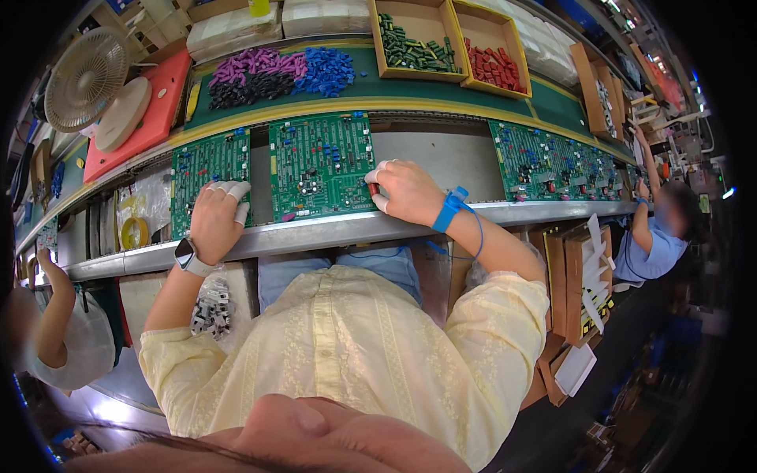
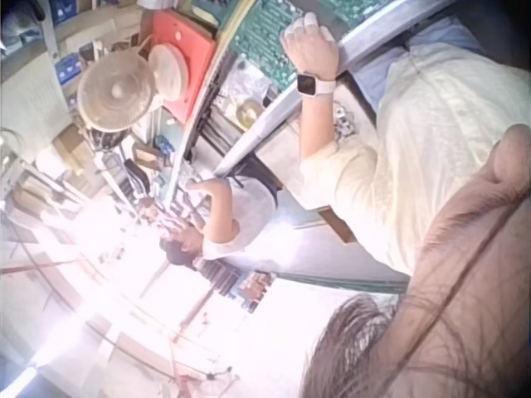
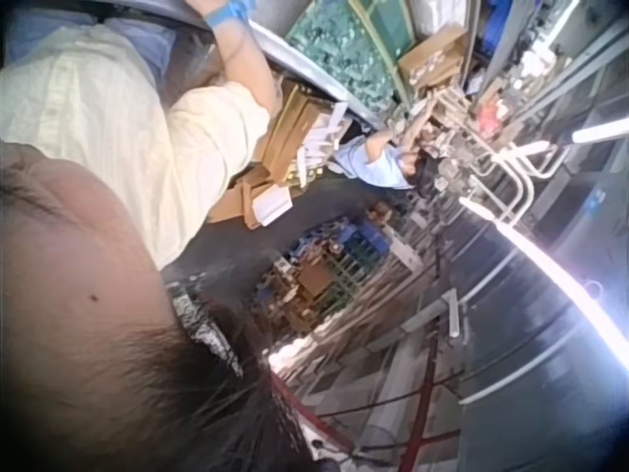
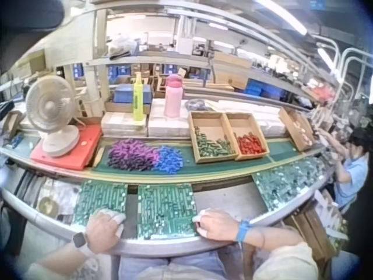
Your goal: Manually inserting electronic components into circuit boards on a factory assembly line.
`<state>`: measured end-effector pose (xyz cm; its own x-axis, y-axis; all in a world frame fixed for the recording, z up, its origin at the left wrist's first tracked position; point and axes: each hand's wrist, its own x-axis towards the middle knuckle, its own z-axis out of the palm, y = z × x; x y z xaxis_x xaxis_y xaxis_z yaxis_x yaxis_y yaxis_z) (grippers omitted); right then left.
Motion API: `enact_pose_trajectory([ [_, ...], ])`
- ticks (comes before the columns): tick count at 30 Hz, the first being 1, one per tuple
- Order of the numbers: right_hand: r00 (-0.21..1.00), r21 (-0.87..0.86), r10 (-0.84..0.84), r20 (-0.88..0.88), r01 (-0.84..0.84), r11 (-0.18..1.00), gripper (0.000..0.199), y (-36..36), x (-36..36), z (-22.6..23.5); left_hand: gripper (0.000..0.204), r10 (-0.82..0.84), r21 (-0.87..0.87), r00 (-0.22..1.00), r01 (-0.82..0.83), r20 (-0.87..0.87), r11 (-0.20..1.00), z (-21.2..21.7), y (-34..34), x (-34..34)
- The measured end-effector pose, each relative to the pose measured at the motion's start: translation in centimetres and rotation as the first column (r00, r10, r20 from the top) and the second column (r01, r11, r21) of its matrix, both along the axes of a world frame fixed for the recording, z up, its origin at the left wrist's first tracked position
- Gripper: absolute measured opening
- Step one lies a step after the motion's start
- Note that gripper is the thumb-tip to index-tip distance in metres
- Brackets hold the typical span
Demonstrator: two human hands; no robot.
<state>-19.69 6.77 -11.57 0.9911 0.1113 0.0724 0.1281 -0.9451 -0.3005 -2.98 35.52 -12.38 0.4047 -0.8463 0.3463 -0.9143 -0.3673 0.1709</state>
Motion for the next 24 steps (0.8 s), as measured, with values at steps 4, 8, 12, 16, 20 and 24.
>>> enact_pose_trajectory([
  [4, 0.999, -0.017, -0.026, -0.02, 0.025, 1.0, 0.016, 0.2, 0.3, 0.0, 0.028, 0.087, 0.098, 0.995, -0.091, 0.044, 0.991, -0.8, 1.5, -0.1],
  [8, 0.999, -0.05, -0.032, -0.02, 0.031, 0.998, 0.016, 0.4, 0.5, -0.2, 0.027, 0.113, 0.086, 0.989, -0.121, 0.096, 0.989, -1.4, 1.9, -0.2],
  [12, 1.0, -0.087, -0.007, 0.004, 0.008, 0.996, 0.017, 0.5, 0.4, -0.3, 0.027, 0.118, 0.057, 0.988, -0.124, 0.096, 0.991, -1.4, 1.9, -0.3],
  [16, 0.999, -0.019, 0.011, 0.047, -0.011, 1.0, 0.019, -0.5, 1.2, 0.5, 0.027, 0.136, 0.059, 0.99, -0.138, 0.039, 0.989, -1.4, 2.1, -0.5],
  [20, 0.978, 0.076, -0.195, 0.08, 0.189, 0.979, 0.024, -8.8, 5.8, 3.1, 0.028, 0.113, 0.015, 0.993, -0.113, 0.021, 0.993, -1.4, 2.1, -0.8],
  [24, 0.814, -0.16, -0.557, 0.167, 0.58, 0.799, 0.027, -18.2, 10.9, 3.1, 0.028, 0.09, 0.044, 0.995, -0.088, -0.052, 0.995, -1.4, 1.4, -1.2],
])
